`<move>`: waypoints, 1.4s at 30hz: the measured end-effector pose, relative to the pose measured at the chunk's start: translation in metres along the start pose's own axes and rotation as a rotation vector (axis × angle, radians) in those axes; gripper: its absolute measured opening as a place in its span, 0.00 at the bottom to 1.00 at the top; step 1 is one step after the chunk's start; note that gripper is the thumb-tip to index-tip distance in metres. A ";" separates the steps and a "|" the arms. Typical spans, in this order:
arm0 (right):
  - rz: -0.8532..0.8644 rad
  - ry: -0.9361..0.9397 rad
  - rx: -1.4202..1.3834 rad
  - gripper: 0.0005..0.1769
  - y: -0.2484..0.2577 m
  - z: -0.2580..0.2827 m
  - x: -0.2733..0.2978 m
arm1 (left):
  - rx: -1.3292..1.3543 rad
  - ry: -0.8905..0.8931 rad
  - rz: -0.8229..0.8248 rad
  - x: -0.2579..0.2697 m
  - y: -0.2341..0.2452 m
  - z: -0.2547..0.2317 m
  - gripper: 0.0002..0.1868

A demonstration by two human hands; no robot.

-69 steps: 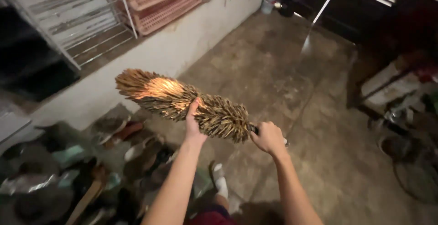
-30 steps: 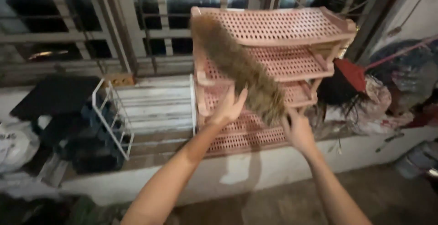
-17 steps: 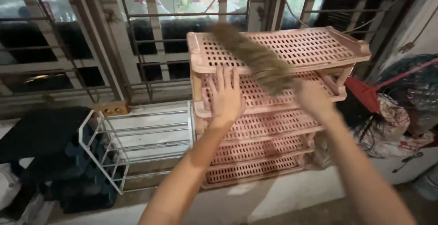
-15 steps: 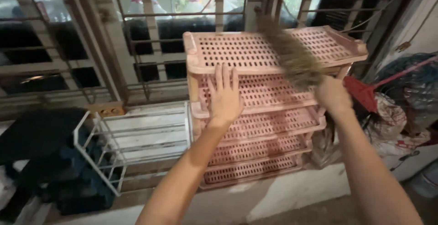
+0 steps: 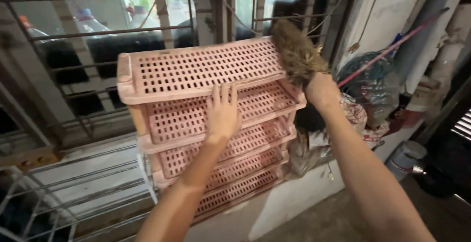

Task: Cleaning dust off shoe racks and wiping white sneakers.

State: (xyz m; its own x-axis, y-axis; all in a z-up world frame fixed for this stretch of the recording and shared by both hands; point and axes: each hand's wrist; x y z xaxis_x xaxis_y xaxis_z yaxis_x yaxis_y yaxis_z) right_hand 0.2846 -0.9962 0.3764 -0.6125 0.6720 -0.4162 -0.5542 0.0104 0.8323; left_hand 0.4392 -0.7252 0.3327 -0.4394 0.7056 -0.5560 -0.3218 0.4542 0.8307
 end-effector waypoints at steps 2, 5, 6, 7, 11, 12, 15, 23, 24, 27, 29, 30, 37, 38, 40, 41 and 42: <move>-0.016 0.106 0.000 0.13 -0.018 0.006 0.000 | -0.024 -0.011 -0.023 -0.005 -0.006 -0.004 0.45; -0.021 0.350 0.037 0.14 -0.013 0.015 0.010 | -0.022 -0.022 -0.019 -0.004 -0.008 -0.008 0.44; -0.010 0.496 0.084 0.14 -0.003 0.018 0.012 | 0.010 -0.014 0.001 -0.005 -0.006 -0.010 0.44; -0.016 0.492 0.086 0.14 0.018 0.022 0.016 | 0.012 -0.019 -0.004 -0.009 -0.010 -0.010 0.44; -0.001 0.094 0.195 0.22 0.058 0.038 0.026 | 0.012 -0.004 -0.046 -0.015 -0.018 -0.010 0.46; -0.010 -0.055 0.211 0.24 0.060 0.040 0.027 | 0.031 -0.006 -0.034 -0.017 -0.018 -0.013 0.48; 0.120 0.564 0.769 0.10 -0.034 -0.030 -0.030 | 0.075 -0.064 -0.026 -0.020 -0.020 -0.026 0.48; -0.009 -0.084 0.253 0.15 0.037 -0.001 0.009 | 0.101 -0.084 -0.060 -0.037 -0.043 -0.033 0.46; -0.004 -0.088 0.238 0.14 0.027 -0.012 0.002 | 0.088 -0.091 -0.074 -0.040 -0.046 -0.032 0.46; 0.074 0.338 0.171 0.17 -0.006 0.003 0.006 | 0.092 -0.072 -0.097 -0.039 -0.055 -0.032 0.44; 0.141 0.444 0.067 0.17 0.034 0.020 0.023 | 0.058 -0.064 0.002 -0.043 -0.050 -0.031 0.41; 0.206 0.558 -0.036 0.17 0.053 0.031 0.031 | 0.024 -0.048 0.096 -0.044 -0.047 -0.029 0.38; 0.021 -0.106 0.119 0.17 0.018 -0.007 0.011 | 0.144 -0.174 -0.189 -0.049 -0.043 -0.019 0.33; 0.071 0.106 0.139 0.18 0.004 -0.011 0.013 | 0.230 -0.146 -0.171 -0.045 -0.036 -0.020 0.31; 0.114 0.319 0.160 0.21 0.006 -0.010 0.025 | 0.315 -0.121 -0.157 -0.041 -0.026 -0.020 0.29; 0.099 0.435 0.016 0.17 0.021 -0.004 0.035 | 0.236 -0.093 -0.025 -0.041 -0.023 -0.020 0.26; 0.085 0.553 -0.129 0.15 0.035 0.003 0.046 | 0.157 -0.060 0.107 -0.039 -0.020 -0.018 0.24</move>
State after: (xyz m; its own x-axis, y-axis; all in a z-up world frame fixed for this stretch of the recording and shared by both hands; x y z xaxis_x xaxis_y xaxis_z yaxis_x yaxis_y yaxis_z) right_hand 0.2384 -0.9624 0.3878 -0.8425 0.1786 -0.5082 -0.5331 -0.1409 0.8342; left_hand 0.4475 -0.7718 0.3369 -0.4115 0.7834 -0.4658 -0.1394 0.4510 0.8816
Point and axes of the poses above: each hand's wrist, its own x-axis away from the middle knuckle, its own y-axis out of the back of the hand, z = x × y, and after that the axes turned 7 degrees about z, right-handed
